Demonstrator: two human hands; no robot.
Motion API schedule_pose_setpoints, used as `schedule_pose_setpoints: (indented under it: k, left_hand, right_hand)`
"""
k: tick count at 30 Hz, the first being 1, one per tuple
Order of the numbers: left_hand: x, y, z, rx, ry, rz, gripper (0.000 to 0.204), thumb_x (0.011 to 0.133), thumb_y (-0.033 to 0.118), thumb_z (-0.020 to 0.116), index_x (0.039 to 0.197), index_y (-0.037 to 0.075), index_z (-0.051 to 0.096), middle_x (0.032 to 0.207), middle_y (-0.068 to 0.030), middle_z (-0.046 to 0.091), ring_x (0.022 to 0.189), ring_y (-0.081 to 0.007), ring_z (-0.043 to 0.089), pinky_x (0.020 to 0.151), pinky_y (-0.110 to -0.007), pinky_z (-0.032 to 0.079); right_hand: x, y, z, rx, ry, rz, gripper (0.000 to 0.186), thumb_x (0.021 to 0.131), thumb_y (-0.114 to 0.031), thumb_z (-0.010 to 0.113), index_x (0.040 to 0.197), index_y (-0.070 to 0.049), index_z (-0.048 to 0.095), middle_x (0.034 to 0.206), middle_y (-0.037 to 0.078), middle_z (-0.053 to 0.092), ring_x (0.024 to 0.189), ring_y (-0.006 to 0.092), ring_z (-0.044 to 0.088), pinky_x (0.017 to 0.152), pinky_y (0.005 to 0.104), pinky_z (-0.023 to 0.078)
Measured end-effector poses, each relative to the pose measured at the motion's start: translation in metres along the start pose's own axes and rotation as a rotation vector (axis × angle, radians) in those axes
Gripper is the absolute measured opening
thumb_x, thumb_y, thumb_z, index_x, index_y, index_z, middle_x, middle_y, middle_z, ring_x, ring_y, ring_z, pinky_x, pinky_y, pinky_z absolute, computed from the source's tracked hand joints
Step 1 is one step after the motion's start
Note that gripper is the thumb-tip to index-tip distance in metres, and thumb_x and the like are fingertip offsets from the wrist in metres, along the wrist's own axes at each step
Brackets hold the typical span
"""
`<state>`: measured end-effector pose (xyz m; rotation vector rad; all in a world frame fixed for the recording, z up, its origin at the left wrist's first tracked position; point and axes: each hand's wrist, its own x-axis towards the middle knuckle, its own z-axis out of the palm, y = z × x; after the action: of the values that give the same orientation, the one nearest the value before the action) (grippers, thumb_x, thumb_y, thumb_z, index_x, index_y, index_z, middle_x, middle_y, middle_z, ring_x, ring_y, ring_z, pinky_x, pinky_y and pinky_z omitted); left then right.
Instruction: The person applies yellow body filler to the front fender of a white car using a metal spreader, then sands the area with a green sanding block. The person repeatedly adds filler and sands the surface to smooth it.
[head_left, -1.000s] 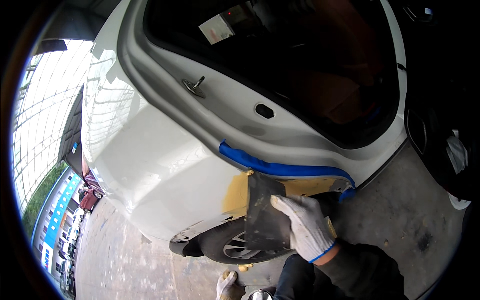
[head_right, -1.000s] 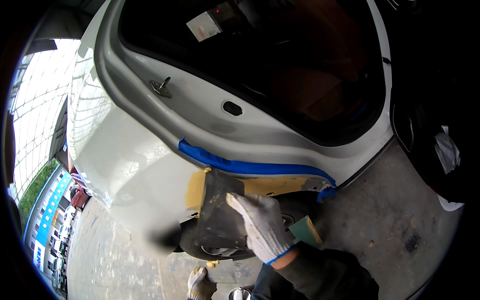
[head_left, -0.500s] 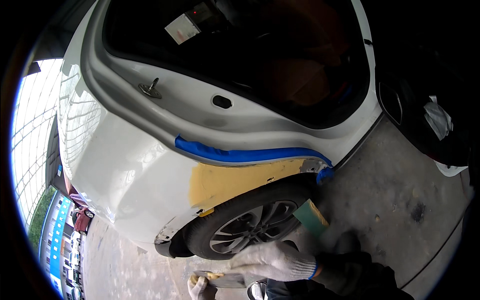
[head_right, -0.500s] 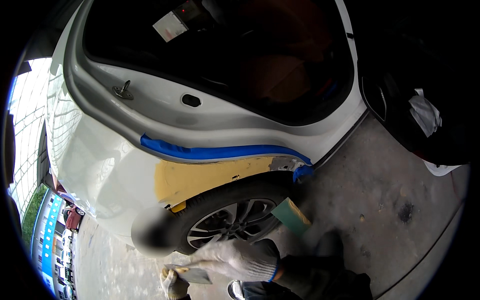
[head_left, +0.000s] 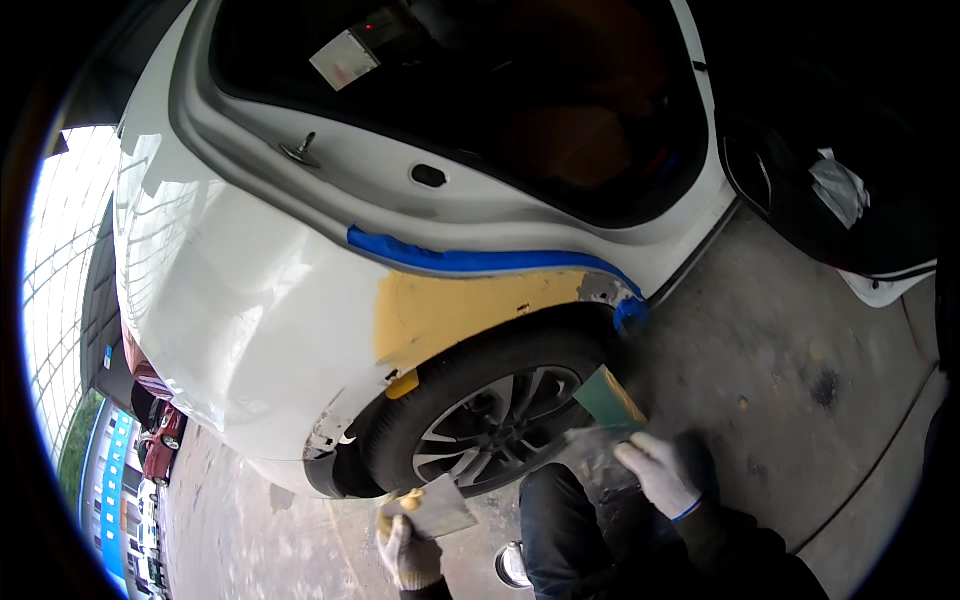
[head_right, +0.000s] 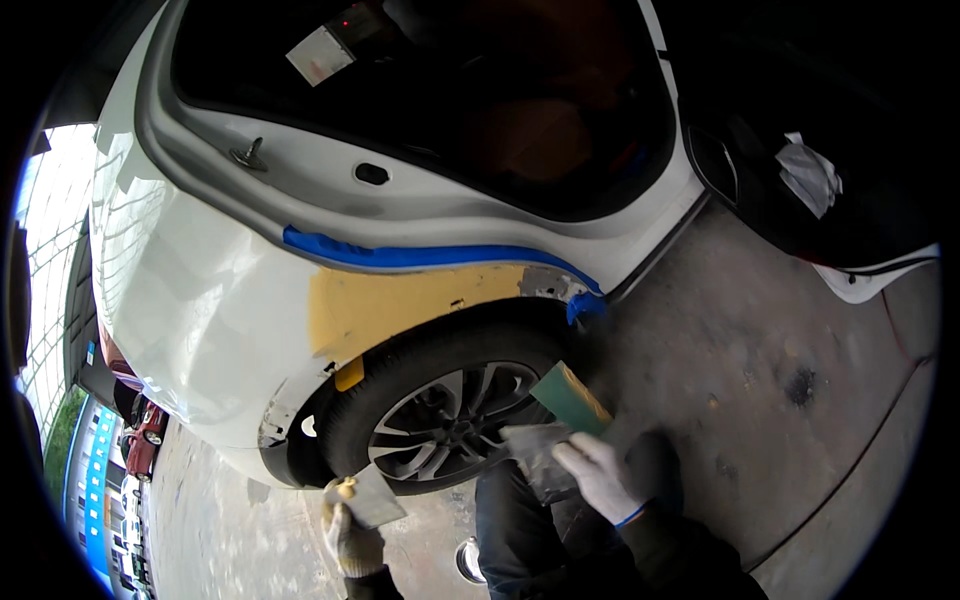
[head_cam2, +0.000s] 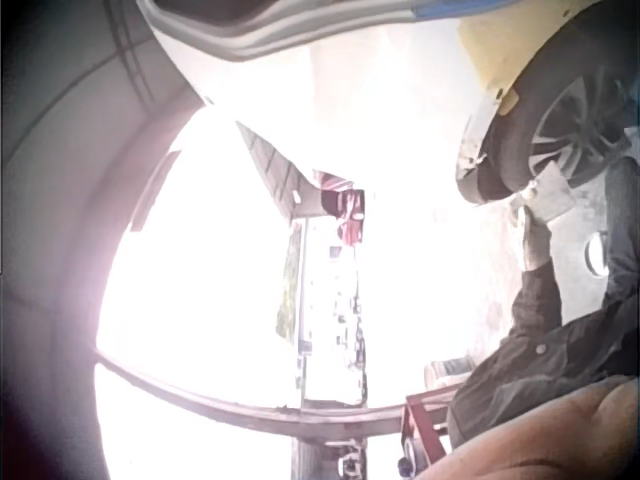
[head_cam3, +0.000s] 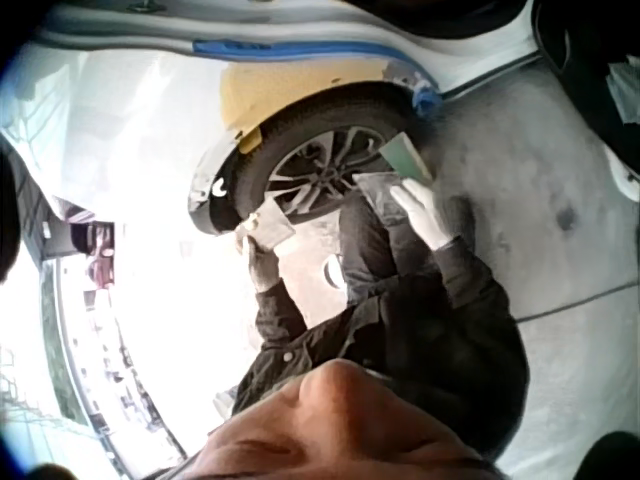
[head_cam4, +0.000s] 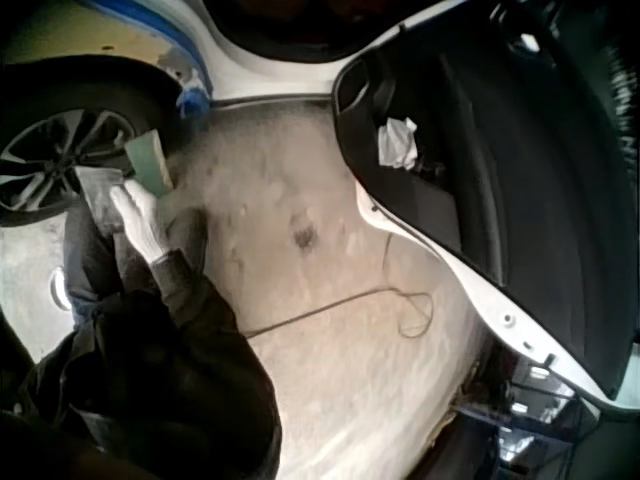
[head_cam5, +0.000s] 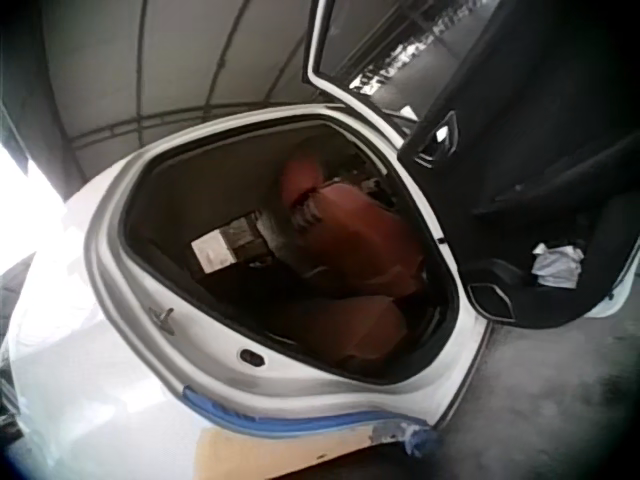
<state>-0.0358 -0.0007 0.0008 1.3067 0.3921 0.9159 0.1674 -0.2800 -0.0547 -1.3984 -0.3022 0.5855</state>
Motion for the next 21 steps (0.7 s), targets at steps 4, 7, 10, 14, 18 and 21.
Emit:
schedule_pose_setpoints:
  k: [4, 7, 10, 14, 18, 21]
  left_hand:
    - [-0.002, -0.053, 0.011, -0.075, -0.121, -0.263, 0.052, 0.083, 0.028, 0.072, 0.124, 0.001, 0.054, 0.121, -0.0138, 0.062, 0.114, -0.0264, 0.058, 0.099, -0.04, 0.048]
    - [-0.005, -0.077, 0.016, -0.101, -0.109, -0.448, 0.041, 0.08, 0.017, 0.067, 0.117, 0.0, 0.055, 0.11, -0.0123, 0.064, 0.105, -0.0244, 0.061, 0.093, -0.038, 0.051]
    - [0.003, -0.125, 0.016, -0.045, -0.196, -0.59, 0.03, 0.082, 0.014, 0.061, 0.109, 0.002, 0.057, 0.106, -0.0099, 0.063, 0.1, -0.0211, 0.06, 0.089, -0.038, 0.052]
    - [0.018, -0.173, 0.028, 0.075, -0.248, -0.634, 0.019, 0.086, 0.018, 0.057, 0.1, 0.006, 0.059, 0.089, 0.0006, 0.053, 0.085, -0.0103, 0.048, 0.081, -0.023, 0.038]
    - [0.033, -0.199, 0.052, 0.373, -0.317, -0.547, 0.014, 0.091, 0.019, 0.055, 0.096, 0.006, 0.061, 0.084, 0.0044, 0.051, 0.082, -0.0075, 0.045, 0.079, -0.023, 0.036]
    - [0.042, -0.248, 0.045, 0.465, -0.429, -0.297, 0.028, 0.099, 0.028, 0.056, 0.1, 0.002, 0.064, 0.088, 0.0033, 0.057, 0.085, -0.008, 0.049, 0.081, -0.023, 0.039]
  right_hand:
    - [-0.015, 0.073, -0.016, 0.441, 0.419, 0.077, 0.022, 0.097, -0.02, 0.06, 0.1, 0.002, 0.065, 0.092, 0.005, 0.064, 0.086, 0.0107, 0.058, 0.077, 0.0255, 0.047]
    - [-0.003, 0.1, -0.021, 0.712, 0.424, 0.184, 0.024, 0.094, -0.022, 0.064, 0.101, 0.001, 0.065, 0.095, 0.006, 0.064, 0.087, 0.0136, 0.059, 0.08, 0.0278, 0.047]
    - [0.002, 0.122, -0.033, 0.631, 0.508, 0.135, 0.027, 0.091, -0.023, 0.068, 0.106, -0.001, 0.064, 0.099, 0.006, 0.063, 0.089, 0.0159, 0.059, 0.083, 0.031, 0.048]
    - [0.028, 0.164, -0.034, 0.748, 0.629, 0.124, 0.039, 0.091, -0.026, 0.068, 0.12, 0.0, 0.059, 0.113, 0.01, 0.06, 0.103, 0.0208, 0.056, 0.088, 0.0351, 0.047]
    - [0.045, 0.2, -0.026, 0.762, 0.731, 0.178, 0.048, 0.092, -0.025, 0.068, 0.131, -0.001, 0.055, 0.123, 0.01, 0.058, 0.111, 0.0209, 0.053, 0.095, 0.0337, 0.044]
    - [0.055, 0.231, -0.022, 0.742, 0.824, 0.178, 0.052, 0.093, -0.025, 0.068, 0.136, -0.002, 0.052, 0.129, 0.009, 0.057, 0.116, 0.0193, 0.052, 0.099, 0.0318, 0.042]
